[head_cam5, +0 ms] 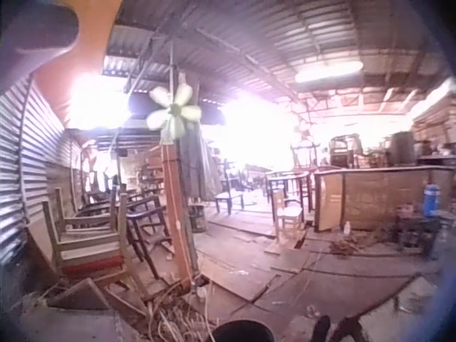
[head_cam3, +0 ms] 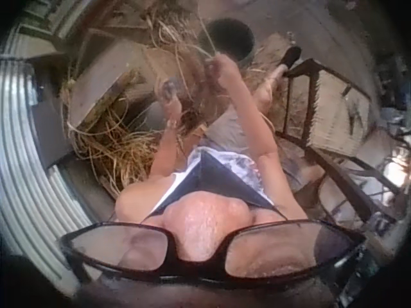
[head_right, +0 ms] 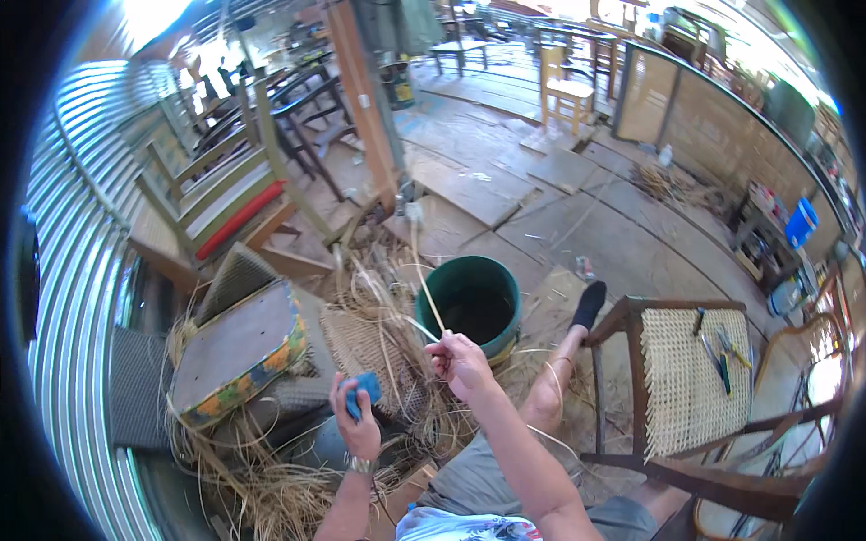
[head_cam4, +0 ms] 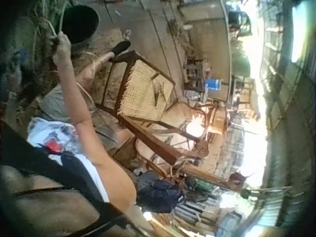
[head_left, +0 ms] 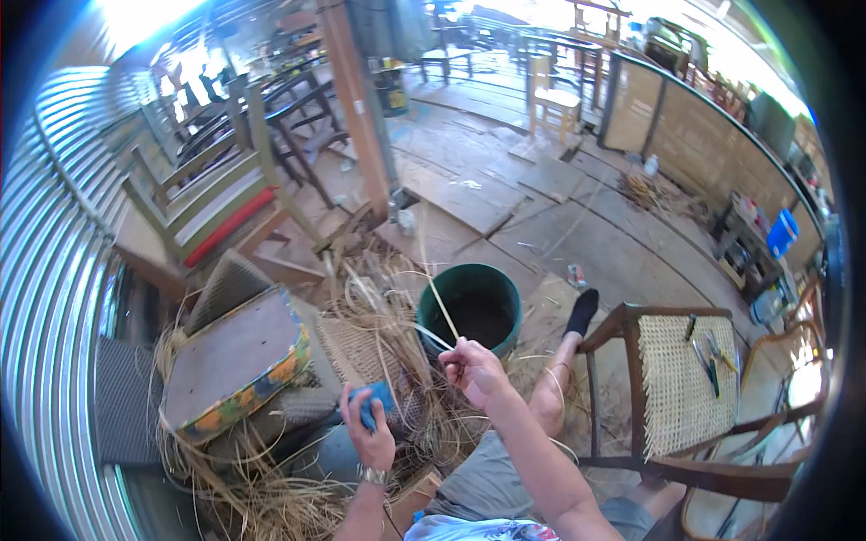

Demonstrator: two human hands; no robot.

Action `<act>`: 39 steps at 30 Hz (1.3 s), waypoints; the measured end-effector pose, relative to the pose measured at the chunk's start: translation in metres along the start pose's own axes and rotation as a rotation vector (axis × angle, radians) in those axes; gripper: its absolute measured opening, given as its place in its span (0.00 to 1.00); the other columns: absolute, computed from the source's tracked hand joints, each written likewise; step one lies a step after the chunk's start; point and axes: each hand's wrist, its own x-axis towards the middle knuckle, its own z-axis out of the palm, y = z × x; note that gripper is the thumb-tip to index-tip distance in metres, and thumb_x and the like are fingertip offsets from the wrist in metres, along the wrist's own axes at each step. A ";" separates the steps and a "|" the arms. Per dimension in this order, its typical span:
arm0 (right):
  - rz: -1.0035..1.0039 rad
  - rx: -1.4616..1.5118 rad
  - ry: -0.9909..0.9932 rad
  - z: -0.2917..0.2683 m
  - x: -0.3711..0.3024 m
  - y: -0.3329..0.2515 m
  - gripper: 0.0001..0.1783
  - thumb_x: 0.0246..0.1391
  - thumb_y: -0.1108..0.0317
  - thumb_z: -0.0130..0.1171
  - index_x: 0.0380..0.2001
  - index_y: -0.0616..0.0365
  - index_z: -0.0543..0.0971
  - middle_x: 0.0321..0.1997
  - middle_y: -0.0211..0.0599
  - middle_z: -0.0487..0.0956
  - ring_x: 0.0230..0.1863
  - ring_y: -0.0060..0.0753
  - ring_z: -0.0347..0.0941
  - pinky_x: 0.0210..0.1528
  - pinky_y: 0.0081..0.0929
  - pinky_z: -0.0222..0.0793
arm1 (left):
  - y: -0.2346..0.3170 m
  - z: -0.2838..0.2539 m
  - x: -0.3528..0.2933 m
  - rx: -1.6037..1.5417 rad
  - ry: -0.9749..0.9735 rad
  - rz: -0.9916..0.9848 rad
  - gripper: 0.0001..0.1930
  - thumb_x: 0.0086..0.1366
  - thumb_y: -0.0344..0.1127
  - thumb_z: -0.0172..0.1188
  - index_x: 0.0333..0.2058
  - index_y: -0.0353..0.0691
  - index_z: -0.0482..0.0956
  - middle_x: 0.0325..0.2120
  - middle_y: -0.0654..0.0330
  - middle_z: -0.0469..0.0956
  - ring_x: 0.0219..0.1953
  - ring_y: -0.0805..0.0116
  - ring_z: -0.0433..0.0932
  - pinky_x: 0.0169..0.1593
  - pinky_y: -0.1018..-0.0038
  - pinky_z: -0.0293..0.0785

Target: The recorder is weaving or repairing the rattan seat of a wooden chair using traditional methods.

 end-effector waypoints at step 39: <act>-0.444 -0.076 0.080 -0.066 -0.079 -0.200 0.18 0.59 0.56 0.61 0.20 0.47 0.69 0.11 0.19 0.59 0.13 0.15 0.55 0.18 0.17 0.52 | 0.021 0.196 0.219 -1.459 0.024 -1.348 0.38 0.42 0.75 0.67 0.29 0.46 0.62 0.10 0.73 0.47 0.10 0.78 0.49 0.17 0.79 0.48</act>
